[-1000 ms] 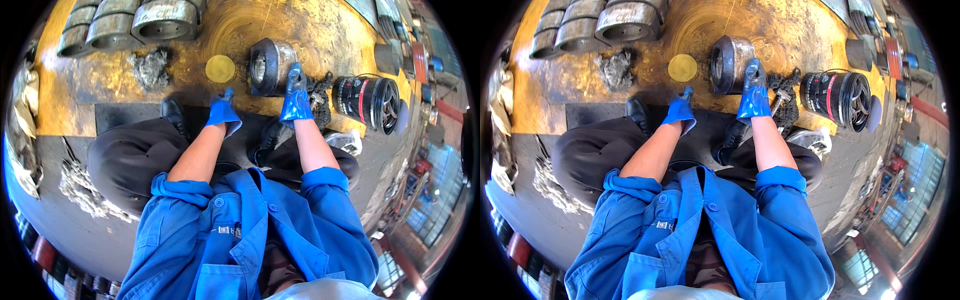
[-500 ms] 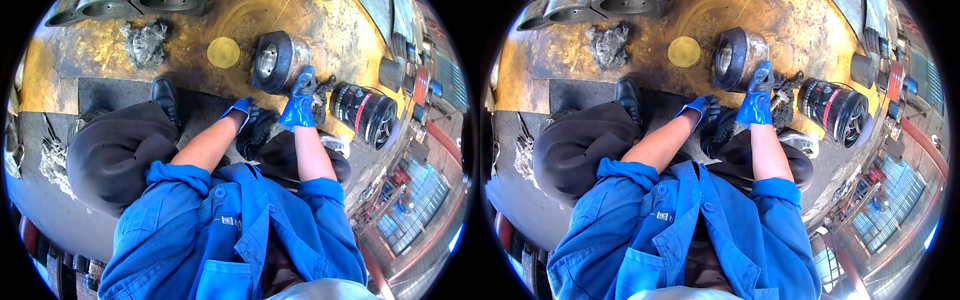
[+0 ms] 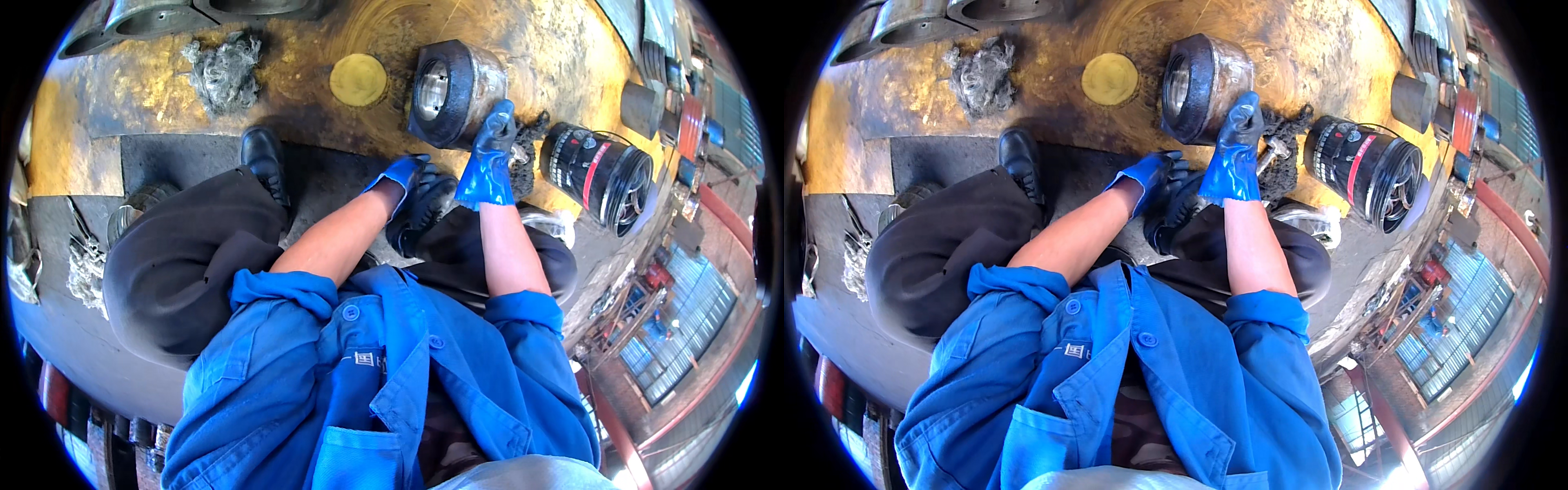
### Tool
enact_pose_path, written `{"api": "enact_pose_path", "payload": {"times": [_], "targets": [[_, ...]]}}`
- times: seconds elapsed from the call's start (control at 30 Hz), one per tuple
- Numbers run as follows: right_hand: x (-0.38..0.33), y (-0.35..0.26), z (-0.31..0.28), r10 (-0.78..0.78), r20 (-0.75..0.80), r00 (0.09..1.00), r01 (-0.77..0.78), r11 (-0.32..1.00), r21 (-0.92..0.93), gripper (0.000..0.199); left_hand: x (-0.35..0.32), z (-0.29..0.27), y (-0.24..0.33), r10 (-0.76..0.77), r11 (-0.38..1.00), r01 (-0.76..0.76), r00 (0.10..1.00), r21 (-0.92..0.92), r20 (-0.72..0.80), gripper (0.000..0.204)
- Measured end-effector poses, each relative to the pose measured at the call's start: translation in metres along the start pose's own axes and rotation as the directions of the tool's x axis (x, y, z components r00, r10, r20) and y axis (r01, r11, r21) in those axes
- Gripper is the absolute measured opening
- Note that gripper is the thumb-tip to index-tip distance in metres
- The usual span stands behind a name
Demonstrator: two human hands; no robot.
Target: The person sits on the floor and cleans cylindrical metal parts using a rag and a hammer. They wipe the interior and exterior of the parts, occasionally tapping them with the hammer to dislodge debris, and then place the cleaned parts into a row.
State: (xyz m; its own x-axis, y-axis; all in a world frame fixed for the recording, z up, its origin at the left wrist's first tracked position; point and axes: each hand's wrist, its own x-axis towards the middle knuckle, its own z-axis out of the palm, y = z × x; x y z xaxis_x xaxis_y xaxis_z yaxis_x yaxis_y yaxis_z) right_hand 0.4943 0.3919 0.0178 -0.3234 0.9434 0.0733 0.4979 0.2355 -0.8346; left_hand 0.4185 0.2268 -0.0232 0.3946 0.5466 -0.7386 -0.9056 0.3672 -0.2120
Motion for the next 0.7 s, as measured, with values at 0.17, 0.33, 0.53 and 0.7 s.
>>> {"api": "enact_pose_path", "payload": {"times": [0.17,0.33,0.53,0.7], "targets": [[0.001,-0.010,0.013,-0.115,-0.103,0.988,0.124,0.989,0.083,0.060,0.005,-0.029,0.017,0.152,0.979,-0.133,0.981,0.152,-0.120,0.024],[-0.001,-0.011,0.018,-0.097,-0.106,0.990,0.108,0.988,0.110,0.051,-0.006,-0.036,0.031,0.108,0.994,-0.110,0.989,0.018,0.099,0.024],[0.000,-0.001,0.027,0.125,-0.123,0.985,-0.073,0.930,0.359,0.038,-0.009,-0.005,0.009,-0.031,0.962,0.036,0.999,-0.270,0.022,0.052],[-0.003,0.001,0.016,0.104,-0.014,0.995,-0.085,0.877,0.474,0.026,0.026,0.018,0.003,-0.096,0.907,0.104,0.995,-0.408,0.039,0.065]]}}
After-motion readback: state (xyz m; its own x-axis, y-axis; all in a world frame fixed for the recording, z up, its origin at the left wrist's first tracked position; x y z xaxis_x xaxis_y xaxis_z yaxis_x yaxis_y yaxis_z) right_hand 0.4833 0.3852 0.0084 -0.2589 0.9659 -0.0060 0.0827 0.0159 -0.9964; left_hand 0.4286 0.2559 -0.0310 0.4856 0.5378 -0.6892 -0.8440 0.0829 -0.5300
